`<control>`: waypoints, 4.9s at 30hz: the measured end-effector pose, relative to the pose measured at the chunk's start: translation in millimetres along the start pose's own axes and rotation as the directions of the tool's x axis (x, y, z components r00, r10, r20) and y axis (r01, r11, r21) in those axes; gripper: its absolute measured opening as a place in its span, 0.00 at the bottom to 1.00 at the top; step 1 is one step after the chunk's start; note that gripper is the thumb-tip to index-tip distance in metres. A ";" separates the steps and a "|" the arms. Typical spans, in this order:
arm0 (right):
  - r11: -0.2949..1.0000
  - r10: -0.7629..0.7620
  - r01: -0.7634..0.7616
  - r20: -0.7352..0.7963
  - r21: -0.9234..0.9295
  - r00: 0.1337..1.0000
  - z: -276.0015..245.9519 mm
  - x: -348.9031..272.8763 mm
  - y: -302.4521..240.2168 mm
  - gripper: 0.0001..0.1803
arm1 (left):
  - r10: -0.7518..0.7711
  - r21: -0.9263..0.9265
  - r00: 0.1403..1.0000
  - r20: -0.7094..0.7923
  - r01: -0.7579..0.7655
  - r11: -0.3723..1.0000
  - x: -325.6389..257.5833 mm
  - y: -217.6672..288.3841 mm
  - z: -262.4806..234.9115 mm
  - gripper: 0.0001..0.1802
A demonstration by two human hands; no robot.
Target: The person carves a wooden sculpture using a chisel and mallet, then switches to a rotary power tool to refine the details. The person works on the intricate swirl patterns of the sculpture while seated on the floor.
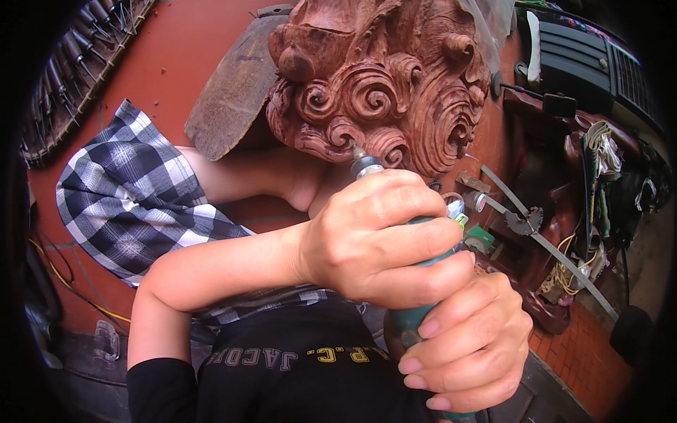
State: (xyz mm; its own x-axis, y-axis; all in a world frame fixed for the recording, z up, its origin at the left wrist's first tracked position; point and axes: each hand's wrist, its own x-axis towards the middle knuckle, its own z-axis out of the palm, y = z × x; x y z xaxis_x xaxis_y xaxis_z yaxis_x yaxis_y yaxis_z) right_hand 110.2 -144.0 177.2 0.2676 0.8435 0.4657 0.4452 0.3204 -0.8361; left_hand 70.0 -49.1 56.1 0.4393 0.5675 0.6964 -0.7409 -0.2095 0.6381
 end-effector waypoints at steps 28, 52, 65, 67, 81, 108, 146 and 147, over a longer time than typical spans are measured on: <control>0.999 -0.006 0.002 -0.115 -0.036 0.993 18.8 -26.0 -5.4 0.18 | 0.029 -0.055 0.999 0.027 -0.027 0.998 -10.1 1.7 -3.6 0.08; 0.993 -0.094 0.079 -0.174 -0.091 0.980 29.3 -14.1 2.8 0.15 | 0.024 -0.052 0.997 0.068 -0.020 0.998 -10.6 -0.7 -6.3 0.11; 0.988 -0.115 0.087 -0.235 -0.124 0.965 39.8 -31.1 1.9 0.14 | 0.063 -0.099 0.997 0.035 -0.060 0.993 -13.1 -4.3 -11.0 0.08; 0.986 -0.133 0.102 -0.256 -0.130 0.958 45.6 -33.1 4.0 0.14 | 0.073 -0.099 0.997 0.024 -0.070 0.993 -15.1 -4.8 -11.6 0.08; 0.987 -0.079 0.036 -0.270 -0.158 0.960 60.6 -25.5 9.5 0.15 | 0.087 -0.057 0.994 0.065 -0.083 0.995 -17.4 -5.9 -25.4 0.08; 0.911 -0.263 0.267 0.057 -0.314 0.963 89.8 -31.9 11.8 0.12 | -0.004 -0.048 0.937 0.350 0.022 0.999 -29.2 17.7 -72.5 0.21; 0.901 0.040 0.025 0.141 -0.432 0.989 98.2 -20.8 8.3 0.12 | -0.019 -0.173 0.980 0.196 0.054 0.983 -44.6 -5.8 -68.6 0.15; 0.901 0.032 0.030 0.136 -0.433 0.990 98.9 -20.9 8.9 0.12 | -0.014 -0.174 0.980 0.199 0.049 0.984 -44.4 -6.1 -69.1 0.15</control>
State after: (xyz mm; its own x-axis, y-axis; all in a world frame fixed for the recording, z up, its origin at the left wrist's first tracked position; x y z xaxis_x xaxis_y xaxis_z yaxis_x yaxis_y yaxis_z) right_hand 24.1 -116.1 131.4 0.1633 0.9041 0.3949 0.7791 0.1274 -0.6138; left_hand 19.9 -18.0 -1.4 0.5418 0.4008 0.7388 -0.7953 -0.0398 0.6049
